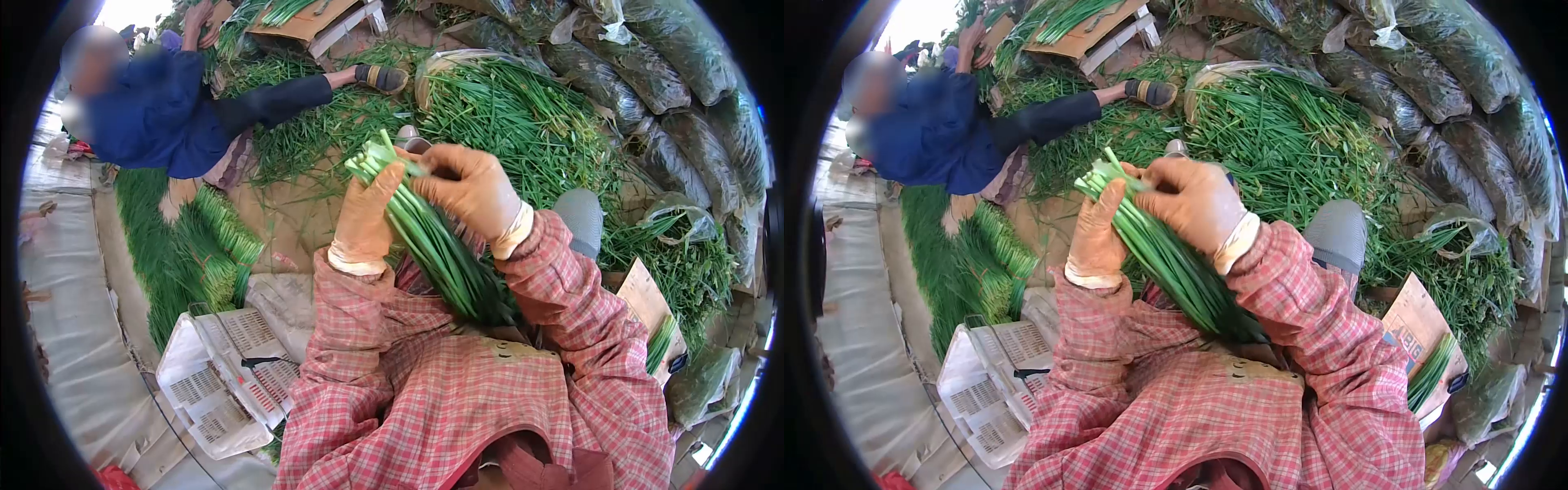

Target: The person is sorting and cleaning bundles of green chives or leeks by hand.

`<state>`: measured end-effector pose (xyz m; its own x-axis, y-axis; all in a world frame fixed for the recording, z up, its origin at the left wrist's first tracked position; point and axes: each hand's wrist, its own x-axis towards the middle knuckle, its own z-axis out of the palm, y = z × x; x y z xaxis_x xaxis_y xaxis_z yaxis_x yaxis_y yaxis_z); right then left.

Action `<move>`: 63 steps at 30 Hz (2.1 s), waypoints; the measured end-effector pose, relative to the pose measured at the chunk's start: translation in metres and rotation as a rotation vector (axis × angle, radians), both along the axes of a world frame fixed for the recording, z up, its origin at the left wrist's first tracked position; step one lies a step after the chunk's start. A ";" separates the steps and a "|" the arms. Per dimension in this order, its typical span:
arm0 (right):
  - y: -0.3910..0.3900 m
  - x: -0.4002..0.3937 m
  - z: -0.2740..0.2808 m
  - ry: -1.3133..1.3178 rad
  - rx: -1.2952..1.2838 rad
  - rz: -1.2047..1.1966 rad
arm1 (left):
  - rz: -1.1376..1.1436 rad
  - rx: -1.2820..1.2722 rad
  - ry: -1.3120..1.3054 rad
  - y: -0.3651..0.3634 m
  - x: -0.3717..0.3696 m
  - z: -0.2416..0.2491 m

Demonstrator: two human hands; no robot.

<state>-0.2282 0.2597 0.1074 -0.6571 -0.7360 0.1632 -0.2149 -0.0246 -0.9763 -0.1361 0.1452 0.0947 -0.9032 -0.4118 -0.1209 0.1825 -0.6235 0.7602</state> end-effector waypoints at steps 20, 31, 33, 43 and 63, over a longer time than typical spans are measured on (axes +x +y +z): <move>0.267 -0.152 -0.073 -0.047 -0.108 -1.201 | 0.834 -0.144 -0.099 -0.291 0.094 -0.099; 0.142 -0.058 0.036 0.589 0.340 -0.312 | 0.893 -0.368 0.080 -0.173 0.009 0.015; 0.128 -0.061 0.055 0.687 -0.026 -0.258 | 0.608 -0.613 -0.033 -0.105 -0.034 0.056; 0.115 -0.040 0.087 0.590 -0.177 -0.274 | -0.410 -0.316 0.672 0.054 -0.122 0.131; 0.547 0.075 -0.138 0.057 1.017 -1.470 | -0.477 -0.440 -0.278 0.162 -0.187 -0.142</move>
